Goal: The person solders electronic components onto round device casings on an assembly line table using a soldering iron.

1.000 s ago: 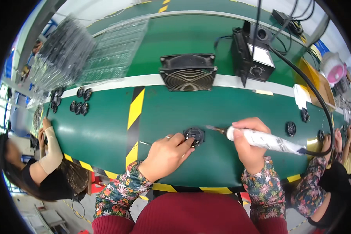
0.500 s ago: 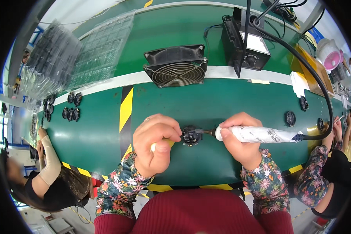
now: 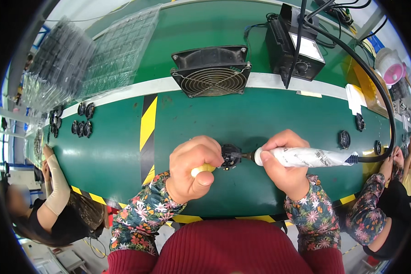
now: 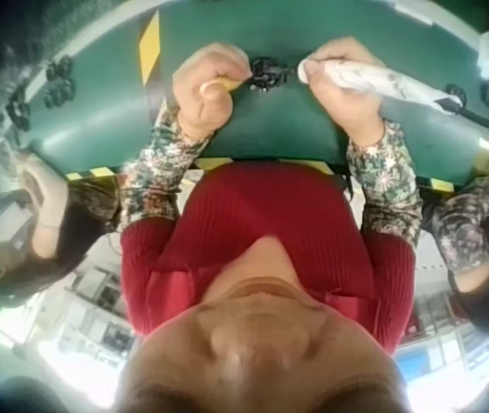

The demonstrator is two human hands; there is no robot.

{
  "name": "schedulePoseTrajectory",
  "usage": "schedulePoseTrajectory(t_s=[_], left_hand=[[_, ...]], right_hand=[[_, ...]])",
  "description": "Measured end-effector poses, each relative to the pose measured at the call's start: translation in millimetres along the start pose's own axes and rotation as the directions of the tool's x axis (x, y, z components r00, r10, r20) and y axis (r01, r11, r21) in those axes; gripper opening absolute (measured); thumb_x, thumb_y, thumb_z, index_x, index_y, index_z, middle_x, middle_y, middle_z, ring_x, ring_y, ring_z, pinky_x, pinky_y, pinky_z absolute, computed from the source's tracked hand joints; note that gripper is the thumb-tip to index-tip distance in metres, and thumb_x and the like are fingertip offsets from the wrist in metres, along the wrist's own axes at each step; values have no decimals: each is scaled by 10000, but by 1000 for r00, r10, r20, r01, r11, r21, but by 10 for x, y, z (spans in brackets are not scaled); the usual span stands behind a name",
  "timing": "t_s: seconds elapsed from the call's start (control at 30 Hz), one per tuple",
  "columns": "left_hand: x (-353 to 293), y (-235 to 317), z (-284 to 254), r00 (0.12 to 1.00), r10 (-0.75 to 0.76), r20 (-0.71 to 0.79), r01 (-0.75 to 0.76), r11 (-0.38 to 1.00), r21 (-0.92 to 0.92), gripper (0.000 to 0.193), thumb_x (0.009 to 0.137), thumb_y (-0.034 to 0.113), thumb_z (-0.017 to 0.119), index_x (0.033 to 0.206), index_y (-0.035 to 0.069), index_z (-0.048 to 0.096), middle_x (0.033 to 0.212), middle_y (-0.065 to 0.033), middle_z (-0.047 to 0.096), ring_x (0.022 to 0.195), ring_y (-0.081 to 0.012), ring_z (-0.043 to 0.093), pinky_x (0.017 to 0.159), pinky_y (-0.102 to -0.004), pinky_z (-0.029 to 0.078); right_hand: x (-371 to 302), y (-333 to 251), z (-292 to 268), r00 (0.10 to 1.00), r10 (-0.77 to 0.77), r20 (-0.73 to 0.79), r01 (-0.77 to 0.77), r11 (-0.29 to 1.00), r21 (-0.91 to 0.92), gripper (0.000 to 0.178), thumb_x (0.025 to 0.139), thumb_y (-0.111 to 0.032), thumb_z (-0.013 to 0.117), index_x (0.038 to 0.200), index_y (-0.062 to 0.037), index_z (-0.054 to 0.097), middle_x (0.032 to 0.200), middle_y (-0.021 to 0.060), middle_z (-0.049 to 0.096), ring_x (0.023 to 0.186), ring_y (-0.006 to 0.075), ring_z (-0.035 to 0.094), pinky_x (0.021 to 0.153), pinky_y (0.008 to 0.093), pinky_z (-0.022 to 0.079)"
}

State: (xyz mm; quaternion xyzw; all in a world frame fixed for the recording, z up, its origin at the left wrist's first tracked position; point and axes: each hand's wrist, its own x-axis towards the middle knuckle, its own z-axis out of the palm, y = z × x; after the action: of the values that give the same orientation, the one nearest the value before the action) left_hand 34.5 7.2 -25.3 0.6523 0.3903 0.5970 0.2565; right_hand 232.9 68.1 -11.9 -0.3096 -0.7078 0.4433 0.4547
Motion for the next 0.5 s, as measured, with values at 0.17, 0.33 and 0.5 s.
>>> schedulePoseTrajectory(t_s=[0.17,0.33,0.5], left_hand=[[13,-4,13,1000,4,8,-3,1000,-11,510,895,494,520,709,19,547,689,-94,553,616,-247,567,557,-325,463],[32,-11,15,998,20,54,-22,999,26,504,900,492,506,690,35,537,660,-79,527,587,-243,545,535,-324,433],[67,-51,11,998,46,46,-49,997,64,491,913,472,481,677,44,527,646,-73,513,572,-243,529,531,-326,415]], right_hand=[[9,23,5,1000,-17,2,17,999,-41,142,710,-24,698,729,-33,557,624,36,620,526,99,589,489,239,459],[16,32,17,1000,-18,-3,17,999,-44,145,708,-28,701,728,-35,558,625,35,621,526,104,591,489,242,460],[19,42,20,1000,-1,4,1,999,-39,145,712,-29,702,734,-35,559,629,36,622,530,111,593,494,245,463]])
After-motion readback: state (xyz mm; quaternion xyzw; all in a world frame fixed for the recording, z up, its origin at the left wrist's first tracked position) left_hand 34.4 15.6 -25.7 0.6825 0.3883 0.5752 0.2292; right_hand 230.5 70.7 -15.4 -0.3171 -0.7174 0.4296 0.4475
